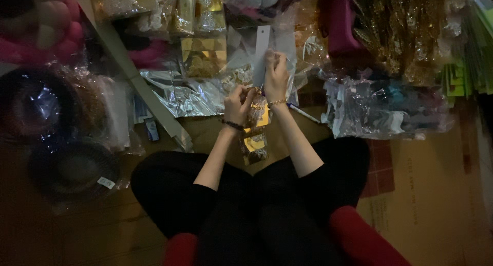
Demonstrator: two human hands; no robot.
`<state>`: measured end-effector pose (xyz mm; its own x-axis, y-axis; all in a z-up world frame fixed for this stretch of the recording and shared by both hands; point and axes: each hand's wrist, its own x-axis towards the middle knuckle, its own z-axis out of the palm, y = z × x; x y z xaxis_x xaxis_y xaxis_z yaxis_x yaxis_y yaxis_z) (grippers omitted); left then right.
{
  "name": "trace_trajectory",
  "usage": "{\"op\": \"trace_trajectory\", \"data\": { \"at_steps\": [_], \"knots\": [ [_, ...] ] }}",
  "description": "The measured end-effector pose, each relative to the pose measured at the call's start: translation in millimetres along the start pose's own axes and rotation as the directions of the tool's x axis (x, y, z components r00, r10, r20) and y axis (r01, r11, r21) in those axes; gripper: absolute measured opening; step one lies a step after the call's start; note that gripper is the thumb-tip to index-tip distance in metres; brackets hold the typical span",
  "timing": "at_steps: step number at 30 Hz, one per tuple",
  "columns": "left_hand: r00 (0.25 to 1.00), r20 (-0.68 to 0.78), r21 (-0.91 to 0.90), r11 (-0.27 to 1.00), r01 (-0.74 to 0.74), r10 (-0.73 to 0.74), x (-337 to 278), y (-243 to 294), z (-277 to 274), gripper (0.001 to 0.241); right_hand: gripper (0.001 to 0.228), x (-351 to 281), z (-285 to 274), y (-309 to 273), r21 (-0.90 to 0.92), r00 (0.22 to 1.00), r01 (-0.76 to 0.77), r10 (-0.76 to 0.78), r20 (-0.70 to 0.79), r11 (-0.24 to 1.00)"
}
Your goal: The person sits cross-legged on the floor and organizes various craft supplies. They handle small plastic bags containing decorative items, using a stapler to seal them. They also handle long white strips of material, folding and arranging them among the other supplies.
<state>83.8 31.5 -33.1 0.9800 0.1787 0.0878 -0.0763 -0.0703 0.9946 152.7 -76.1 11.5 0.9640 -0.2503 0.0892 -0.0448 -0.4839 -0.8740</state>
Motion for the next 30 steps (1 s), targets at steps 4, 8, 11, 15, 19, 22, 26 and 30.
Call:
{"op": "trace_trajectory", "data": {
  "at_steps": [4,8,11,15,19,22,26,30],
  "knots": [
    [0.997,-0.015,0.099,0.993,-0.067,0.069,-0.7,-3.7,3.9,0.032,0.058,-2.7,6.9,0.4,-0.004,0.999,0.033,-0.033,-0.040,0.999],
    [0.991,-0.017,0.144,0.981,-0.131,0.134,-0.1,-1.6,4.2,0.033,0.062,-0.8,9.5,0.4,-0.035,0.996,0.017,-0.020,-0.092,0.999],
    [0.987,-0.023,0.127,0.980,-0.153,0.157,-0.2,-5.3,6.7,0.033,0.057,-5.0,13.5,0.2,-0.038,0.986,0.003,-0.009,-0.169,0.999],
    [0.989,-0.037,0.065,0.988,-0.140,0.142,-3.1,-9.4,7.1,0.032,0.051,-5.4,16.1,1.9,0.024,0.976,0.030,-0.024,-0.215,0.999],
    [0.980,-0.045,0.095,0.978,-0.187,0.192,-2.9,-8.3,8.1,0.031,0.054,-10.3,17.3,-2.2,0.102,0.976,0.044,-0.021,-0.216,0.994],
    [0.989,-0.026,0.106,0.984,-0.144,0.148,-5.1,-7.6,8.9,0.033,0.053,-10.1,16.4,-4.9,0.098,0.979,0.025,-0.004,-0.206,0.995],
    [0.992,-0.012,0.075,0.990,-0.122,0.123,-6.6,-9.1,14.3,0.032,0.053,-3.9,11.9,6.4,0.100,0.984,-0.039,0.056,-0.169,0.994],
    [0.988,-0.014,0.111,0.983,-0.149,0.151,-7.5,-8.6,10.3,0.035,0.042,-5.6,1.8,24.4,0.199,0.977,-0.104,0.137,-0.166,0.975]
  ]
}}
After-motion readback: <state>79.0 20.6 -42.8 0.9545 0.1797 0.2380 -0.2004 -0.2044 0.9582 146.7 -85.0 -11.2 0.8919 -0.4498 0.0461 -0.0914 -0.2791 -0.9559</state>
